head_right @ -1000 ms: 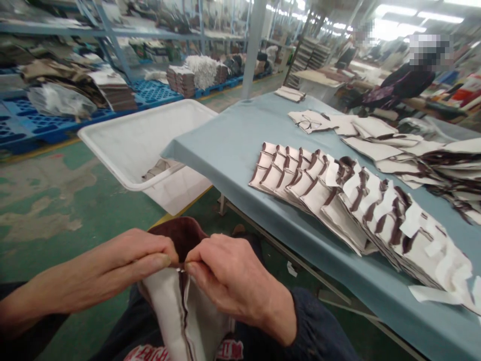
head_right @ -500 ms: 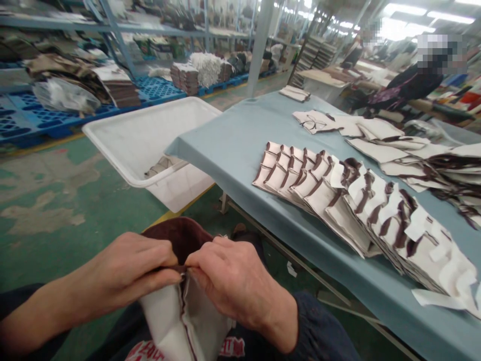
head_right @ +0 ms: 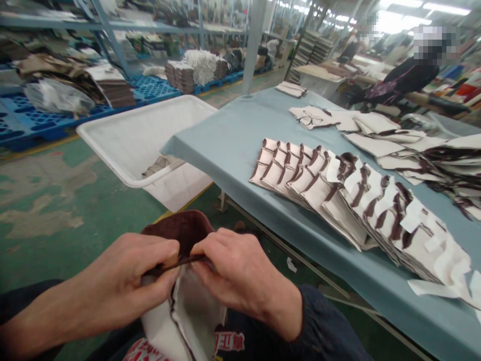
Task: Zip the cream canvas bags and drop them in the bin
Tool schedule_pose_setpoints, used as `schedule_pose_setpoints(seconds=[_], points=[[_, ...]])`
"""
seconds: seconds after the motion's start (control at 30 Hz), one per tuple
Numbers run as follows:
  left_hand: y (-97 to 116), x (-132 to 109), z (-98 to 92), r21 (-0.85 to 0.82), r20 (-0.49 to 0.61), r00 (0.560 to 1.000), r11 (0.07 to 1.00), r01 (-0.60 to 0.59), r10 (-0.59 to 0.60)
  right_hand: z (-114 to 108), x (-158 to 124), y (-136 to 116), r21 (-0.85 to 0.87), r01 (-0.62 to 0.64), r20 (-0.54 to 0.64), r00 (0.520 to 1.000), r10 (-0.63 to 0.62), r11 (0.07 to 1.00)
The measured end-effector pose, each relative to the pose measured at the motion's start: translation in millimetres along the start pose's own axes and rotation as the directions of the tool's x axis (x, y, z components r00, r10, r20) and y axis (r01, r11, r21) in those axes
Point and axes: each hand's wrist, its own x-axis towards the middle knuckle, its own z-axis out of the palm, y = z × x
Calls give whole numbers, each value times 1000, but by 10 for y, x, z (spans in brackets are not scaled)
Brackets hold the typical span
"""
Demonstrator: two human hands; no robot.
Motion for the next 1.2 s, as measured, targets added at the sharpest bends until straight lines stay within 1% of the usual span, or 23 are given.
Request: schedule_pose_setpoints(seconds=[0.1, 0.23, 0.3, 0.43, 0.5, 0.6, 0.67, 0.73, 0.8, 0.83, 0.9, 0.97, 1.0, 1.1, 1.2], points=[[-87, 9, 66, -89, -33, 999, 996, 7, -10, 25, 31, 124, 82, -65, -5, 998, 65, 994], [-163, 66, 51, -212, 6, 999, 976, 49, -49, 37, 67, 280, 67, -123, 23, 992, 121, 990], [-157, 64, 31, -224, 17, 999, 974, 32, -29, 9, 53, 365, 48, -142, 21, 990, 141, 989], [-145, 6, -1, -199, -15, 999, 980, -30, 28, -97, -50, 473, 49, -199, 20, 980, 198, 979], [-192, -7, -27, -162, -44, 997, 985, -65, 58, -147, -96, 444, 89, -213, 5, 977, 213, 973], [-333, 34, -110, -22, -94, 990, 994, -105, 102, -197, -88, 297, 144, -205, -44, 976, 213, 968], [-424, 89, -195, 68, -107, 989, 993, -92, 98, -214, -36, 177, 168, -183, -81, 977, 199, 969], [-465, 142, -286, 88, -73, 997, 996, -34, 40, -223, 21, 85, 222, -164, -97, 977, 189, 961], [-443, 171, -353, 32, 0, 1000, 999, 31, -31, -224, 59, 39, 317, -166, -71, 978, 198, 934], [-415, 175, -370, -18, 40, 998, 999, 39, -38, -220, 67, 32, 367, -173, -50, 977, 205, 914], [-344, 169, -360, -132, 91, 996, 991, -7, 19, -201, 68, 39, 437, -185, -6, 978, 209, 880], [-279, 167, -303, -223, 107, 991, 973, -57, 83, -172, 62, 57, 465, -194, 22, 978, 208, 864], [-254, 175, -264, -257, 115, 990, 965, -53, 85, -157, 60, 64, 469, -199, 33, 977, 209, 861], [-209, 237, -144, -373, 176, 984, 926, 57, 11, -121, 62, 66, 455, -217, 54, 975, 217, 864], [-184, 317, -66, -517, 225, 974, 845, 138, -21, -104, 66, 49, 422, -226, 53, 973, 225, 878]])
